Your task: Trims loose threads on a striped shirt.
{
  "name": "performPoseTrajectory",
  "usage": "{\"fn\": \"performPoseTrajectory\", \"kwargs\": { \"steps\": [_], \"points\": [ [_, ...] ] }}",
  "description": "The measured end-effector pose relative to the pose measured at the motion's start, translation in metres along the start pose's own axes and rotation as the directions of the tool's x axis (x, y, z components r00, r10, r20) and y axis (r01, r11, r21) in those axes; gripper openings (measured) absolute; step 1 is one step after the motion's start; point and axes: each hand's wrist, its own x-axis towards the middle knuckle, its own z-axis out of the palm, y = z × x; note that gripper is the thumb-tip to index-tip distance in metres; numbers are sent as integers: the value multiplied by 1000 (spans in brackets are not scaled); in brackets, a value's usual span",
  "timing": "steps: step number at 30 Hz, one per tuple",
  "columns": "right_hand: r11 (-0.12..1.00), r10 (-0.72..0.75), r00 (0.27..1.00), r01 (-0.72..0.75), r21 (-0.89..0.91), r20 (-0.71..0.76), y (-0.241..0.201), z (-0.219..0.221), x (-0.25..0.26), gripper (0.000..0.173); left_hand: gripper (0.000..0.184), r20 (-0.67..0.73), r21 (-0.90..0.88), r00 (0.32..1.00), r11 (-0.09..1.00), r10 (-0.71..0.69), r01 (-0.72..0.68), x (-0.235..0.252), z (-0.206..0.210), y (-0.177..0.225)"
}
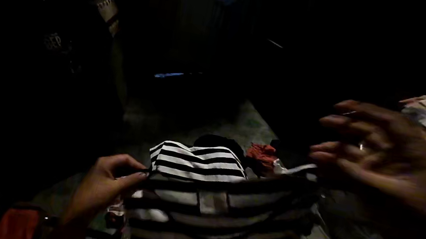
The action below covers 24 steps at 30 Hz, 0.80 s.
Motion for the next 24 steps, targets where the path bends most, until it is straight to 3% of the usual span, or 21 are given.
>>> {"fn": "performPoseTrajectory", "kwargs": {
  "steps": [3,6,8,11,13,17,19,22,24],
  "points": [
    [874,372,927,-363,-323,-34,99,35,-7,67,18,-26,-23,935,936,-353,352,14,39,-62],
    [685,426,902,-367,-629,-63,155,55,-11,66,16,-50,-45,897,898,-440,438,24,52,-77],
    [695,381,923,-320,-643,-47,149,69,-17,63,13,-68,-64,898,900,-435,431,26,54,-77],
    [828,292,953,-208,-521,83,122,99,-28,60,9,-79,-89,910,912,-406,400,26,58,-76],
    [910,285,933,-192,-366,219,112,122,-40,54,9,-85,-113,916,918,-391,381,25,62,-75],
    [911,395,755,-397,-115,524,118,151,-64,48,9,-127,-223,916,911,-380,347,24,71,-71],
    [891,414,716,-444,-90,562,122,158,-72,48,10,-140,-284,915,900,-379,330,24,76,-69],
    [869,406,758,-494,42,511,124,166,-81,47,12,-185,-328,907,894,-377,305,23,85,-65],
    [789,448,779,-576,215,439,121,172,-84,49,14,-211,-327,912,905,-352,273,20,92,-63]
  ]
}}
